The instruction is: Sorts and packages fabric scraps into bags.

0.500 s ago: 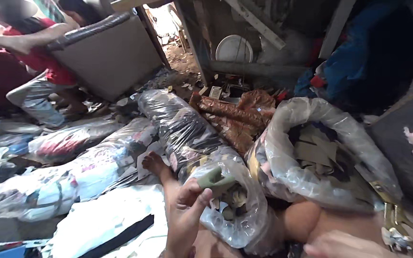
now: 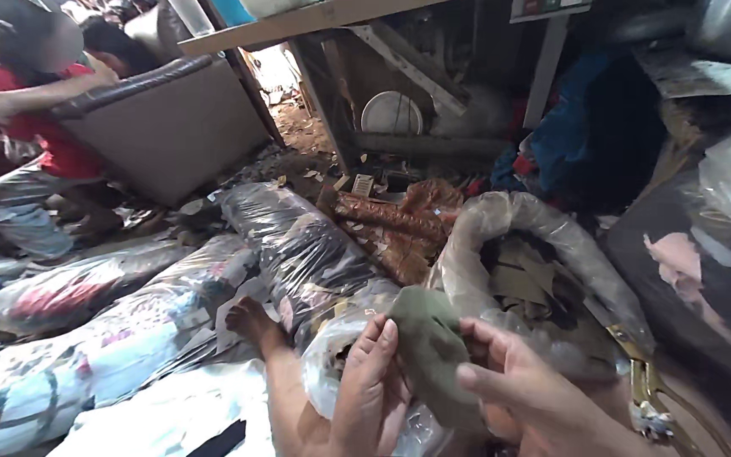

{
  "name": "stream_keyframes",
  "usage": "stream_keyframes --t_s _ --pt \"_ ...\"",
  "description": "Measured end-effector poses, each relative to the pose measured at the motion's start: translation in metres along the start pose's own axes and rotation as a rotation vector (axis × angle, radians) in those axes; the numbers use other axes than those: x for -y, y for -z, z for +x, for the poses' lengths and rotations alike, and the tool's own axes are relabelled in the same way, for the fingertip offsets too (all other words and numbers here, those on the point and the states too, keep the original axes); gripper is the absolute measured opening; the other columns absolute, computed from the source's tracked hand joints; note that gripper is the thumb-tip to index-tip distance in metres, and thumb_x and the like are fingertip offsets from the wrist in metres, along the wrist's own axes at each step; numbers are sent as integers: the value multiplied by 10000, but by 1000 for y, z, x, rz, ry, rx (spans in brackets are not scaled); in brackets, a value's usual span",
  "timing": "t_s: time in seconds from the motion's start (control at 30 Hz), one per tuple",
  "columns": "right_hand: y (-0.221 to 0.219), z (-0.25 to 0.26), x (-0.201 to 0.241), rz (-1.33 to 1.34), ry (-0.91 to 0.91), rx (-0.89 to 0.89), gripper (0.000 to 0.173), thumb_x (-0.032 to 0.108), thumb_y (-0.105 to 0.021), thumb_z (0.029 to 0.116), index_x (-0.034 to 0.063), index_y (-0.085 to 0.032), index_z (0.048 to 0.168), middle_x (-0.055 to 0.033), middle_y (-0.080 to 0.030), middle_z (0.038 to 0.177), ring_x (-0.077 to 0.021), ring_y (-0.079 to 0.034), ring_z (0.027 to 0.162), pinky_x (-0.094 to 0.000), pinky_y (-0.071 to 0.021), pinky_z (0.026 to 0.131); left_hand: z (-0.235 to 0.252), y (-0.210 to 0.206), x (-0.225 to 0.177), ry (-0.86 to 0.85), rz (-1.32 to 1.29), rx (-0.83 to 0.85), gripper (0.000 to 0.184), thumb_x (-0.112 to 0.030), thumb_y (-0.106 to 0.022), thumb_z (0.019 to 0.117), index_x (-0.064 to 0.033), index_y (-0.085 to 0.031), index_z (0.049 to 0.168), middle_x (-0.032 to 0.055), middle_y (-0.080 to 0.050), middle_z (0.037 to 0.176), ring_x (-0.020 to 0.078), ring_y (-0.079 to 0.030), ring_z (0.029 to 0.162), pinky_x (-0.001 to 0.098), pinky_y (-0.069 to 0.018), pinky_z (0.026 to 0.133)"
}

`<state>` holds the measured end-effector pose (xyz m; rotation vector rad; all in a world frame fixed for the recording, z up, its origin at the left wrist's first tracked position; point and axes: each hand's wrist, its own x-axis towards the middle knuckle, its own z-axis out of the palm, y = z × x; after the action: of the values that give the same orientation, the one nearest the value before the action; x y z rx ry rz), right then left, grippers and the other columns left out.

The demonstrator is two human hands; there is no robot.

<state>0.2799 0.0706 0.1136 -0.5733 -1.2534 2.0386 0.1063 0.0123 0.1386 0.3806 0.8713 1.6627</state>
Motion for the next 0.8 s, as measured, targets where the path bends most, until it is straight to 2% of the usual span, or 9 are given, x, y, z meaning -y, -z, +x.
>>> stream_keyframes --t_s 0.1,0.2,0.33,0.47,0.5,0.53,0.6,0.63,0.8 --pt "4 5 19 -243 191 -83 72 64 -689 923 63 -718 990 62 -732 892 -9 -691 813 -225 -601 750 1 7 3 13 160 17 243 -78 -408 1060 -28 -633 1140 105 -748 966 188 -748 820 347 -641 740" --pt "18 5 60 -521 361 -110 88 180 -680 958 118 -742 963 68 -728 847 -1 -677 753 -199 -593 689 14 34 2 -44 440 -78 251 -81 -431 1060 10 -636 1173 120 -744 1096 198 -745 936 322 -627 794" --pt "36 7 101 -789 536 -251 76 312 -670 963 272 -732 982 168 -710 832 64 -651 706 -113 -558 624 29 104 5 15 782 -275 226 -87 -505 1055 42 -645 1177 119 -705 1073 158 -700 942 305 -587 814" --pt "63 11 102 -1009 486 -490 133 316 -644 964 189 -684 968 151 -669 797 75 -633 702 -108 -542 631 38 157 22 214 1092 -291 259 -104 -559 1037 28 -656 1237 181 -684 1154 223 -687 994 390 -561 905" --pt "71 11 97 -1161 446 -538 208 362 -621 971 162 -676 958 116 -650 790 43 -620 694 -160 -533 621 40 161 29 263 1168 -253 259 -101 -567 1029 20 -667 1234 179 -691 1151 231 -687 997 404 -552 916" --pt "79 10 91 -1303 406 -545 295 375 -604 977 94 -692 987 12 -664 834 -82 -638 731 -316 -538 650 44 162 38 312 1242 -207 258 -100 -576 1022 10 -677 1232 173 -695 1164 239 -684 1030 415 -539 949" --pt "89 5 79 -1478 331 -490 437 346 -602 981 -29 -696 1184 -224 -689 1097 -394 -681 970 -634 -524 815 50 160 58 385 1412 -105 257 -94 -595 1000 -23 -712 1217 153 -702 1224 248 -662 1156 431 -491 1051" --pt "93 3 73 -1539 321 -484 500 373 -576 977 -42 -678 1236 -269 -667 1175 -461 -664 1031 -687 -498 849 54 158 69 402 1499 -38 264 -80 -600 986 -35 -720 1216 154 -697 1250 259 -642 1208 439 -464 1092" --pt "92 -16 57 -1564 349 -449 620 526 -510 961 6 -692 1245 -211 -684 1185 -361 -692 993 -555 -570 815 72 158 109 507 1944 258 419 -25 -648 918 -82 -657 1333 206 -466 1519 422 -400 1424 571 -392 1133"
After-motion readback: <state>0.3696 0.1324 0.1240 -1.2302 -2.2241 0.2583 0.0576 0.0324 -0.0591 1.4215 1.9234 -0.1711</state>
